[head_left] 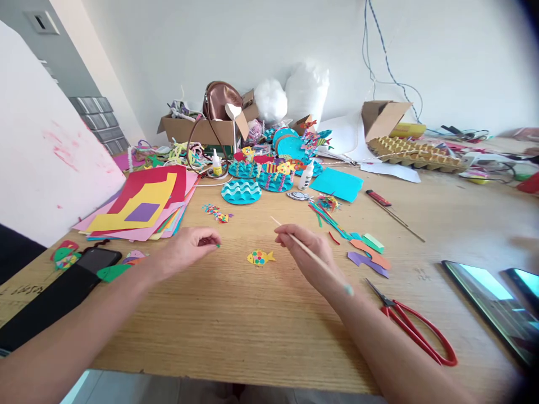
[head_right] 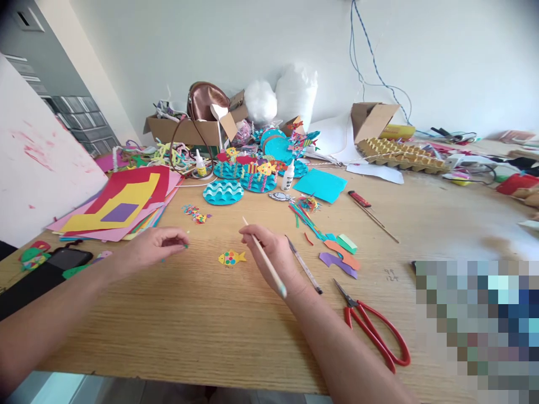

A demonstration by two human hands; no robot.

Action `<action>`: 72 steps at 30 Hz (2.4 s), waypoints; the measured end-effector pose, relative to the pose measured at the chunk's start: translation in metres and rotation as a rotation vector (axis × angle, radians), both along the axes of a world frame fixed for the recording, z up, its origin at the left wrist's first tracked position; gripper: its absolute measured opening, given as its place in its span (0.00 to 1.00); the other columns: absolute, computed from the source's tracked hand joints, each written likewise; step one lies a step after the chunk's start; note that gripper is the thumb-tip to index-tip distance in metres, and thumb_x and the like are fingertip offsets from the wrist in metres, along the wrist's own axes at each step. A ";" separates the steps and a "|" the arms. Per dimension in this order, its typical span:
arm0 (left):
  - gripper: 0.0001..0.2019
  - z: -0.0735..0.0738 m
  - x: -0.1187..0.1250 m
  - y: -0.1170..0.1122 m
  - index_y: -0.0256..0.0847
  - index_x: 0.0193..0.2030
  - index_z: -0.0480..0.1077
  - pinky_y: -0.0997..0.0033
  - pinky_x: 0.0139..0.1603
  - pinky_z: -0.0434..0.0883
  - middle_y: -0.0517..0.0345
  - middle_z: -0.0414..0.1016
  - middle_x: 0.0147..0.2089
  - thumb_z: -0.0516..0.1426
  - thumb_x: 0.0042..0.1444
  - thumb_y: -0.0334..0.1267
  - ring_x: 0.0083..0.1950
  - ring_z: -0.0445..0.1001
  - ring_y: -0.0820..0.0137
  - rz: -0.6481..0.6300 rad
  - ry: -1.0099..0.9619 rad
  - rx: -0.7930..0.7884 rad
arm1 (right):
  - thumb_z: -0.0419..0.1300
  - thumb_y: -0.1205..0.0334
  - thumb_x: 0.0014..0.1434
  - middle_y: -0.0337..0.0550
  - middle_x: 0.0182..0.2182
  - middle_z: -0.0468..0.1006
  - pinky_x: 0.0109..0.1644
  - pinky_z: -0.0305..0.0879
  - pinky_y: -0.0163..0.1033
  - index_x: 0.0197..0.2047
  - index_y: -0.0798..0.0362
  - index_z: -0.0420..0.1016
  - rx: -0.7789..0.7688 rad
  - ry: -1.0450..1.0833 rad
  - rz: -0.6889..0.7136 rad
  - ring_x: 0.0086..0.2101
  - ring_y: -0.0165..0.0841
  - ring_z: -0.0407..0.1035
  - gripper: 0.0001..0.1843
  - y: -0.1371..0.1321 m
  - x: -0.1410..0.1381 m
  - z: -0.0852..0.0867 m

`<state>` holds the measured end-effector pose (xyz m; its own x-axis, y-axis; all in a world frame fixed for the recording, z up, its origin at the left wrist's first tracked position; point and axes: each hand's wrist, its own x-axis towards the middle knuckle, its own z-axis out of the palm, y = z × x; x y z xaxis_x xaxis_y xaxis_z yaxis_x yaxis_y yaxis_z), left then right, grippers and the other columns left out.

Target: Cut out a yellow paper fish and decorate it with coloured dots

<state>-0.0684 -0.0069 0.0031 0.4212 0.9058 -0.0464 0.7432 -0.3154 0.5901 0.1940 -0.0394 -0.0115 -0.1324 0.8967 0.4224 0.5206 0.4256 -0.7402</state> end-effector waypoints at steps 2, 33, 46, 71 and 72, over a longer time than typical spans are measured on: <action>0.07 0.001 0.020 -0.004 0.40 0.29 0.68 0.75 0.29 0.61 0.62 0.69 0.26 0.53 0.46 0.40 0.29 0.66 0.72 0.048 -0.198 -0.094 | 0.54 0.62 0.56 0.40 0.27 0.77 0.31 0.64 0.32 0.34 0.53 0.72 -0.022 0.048 0.009 0.27 0.29 0.71 0.07 0.000 -0.006 -0.002; 0.00 -0.010 0.102 -0.005 0.37 0.24 0.66 0.75 0.28 0.62 0.64 0.67 0.21 0.55 0.42 0.31 0.25 0.65 0.75 0.073 -0.593 -0.292 | 0.54 0.70 0.50 0.36 0.22 0.73 0.27 0.57 0.30 0.31 0.52 0.69 0.007 -0.105 -0.033 0.23 0.27 0.64 0.06 0.002 -0.014 -0.006; 0.05 -0.017 0.090 -0.004 0.37 0.30 0.67 0.73 0.29 0.66 0.61 0.71 0.26 0.55 0.46 0.35 0.28 0.69 0.72 0.087 -0.530 -0.271 | 0.53 0.70 0.51 0.37 0.23 0.73 0.27 0.57 0.30 0.32 0.52 0.69 -0.016 -0.110 -0.029 0.24 0.27 0.65 0.06 0.004 -0.014 -0.010; 0.13 -0.051 0.048 -0.025 0.36 0.37 0.68 0.64 0.42 0.69 0.50 0.73 0.38 0.44 0.55 0.23 0.41 0.70 0.64 -0.350 0.089 0.572 | 0.52 0.76 0.51 0.39 0.26 0.72 0.29 0.56 0.30 0.31 0.53 0.66 -0.195 -0.360 0.086 0.26 0.28 0.63 0.09 0.004 -0.022 -0.013; 0.13 -0.051 0.048 -0.025 0.35 0.37 0.68 0.64 0.42 0.70 0.50 0.73 0.37 0.44 0.55 0.23 0.40 0.70 0.64 -0.349 0.087 0.579 | 0.52 0.76 0.51 0.39 0.26 0.72 0.29 0.56 0.30 0.31 0.53 0.66 -0.201 -0.362 0.082 0.26 0.28 0.63 0.09 0.004 -0.022 -0.012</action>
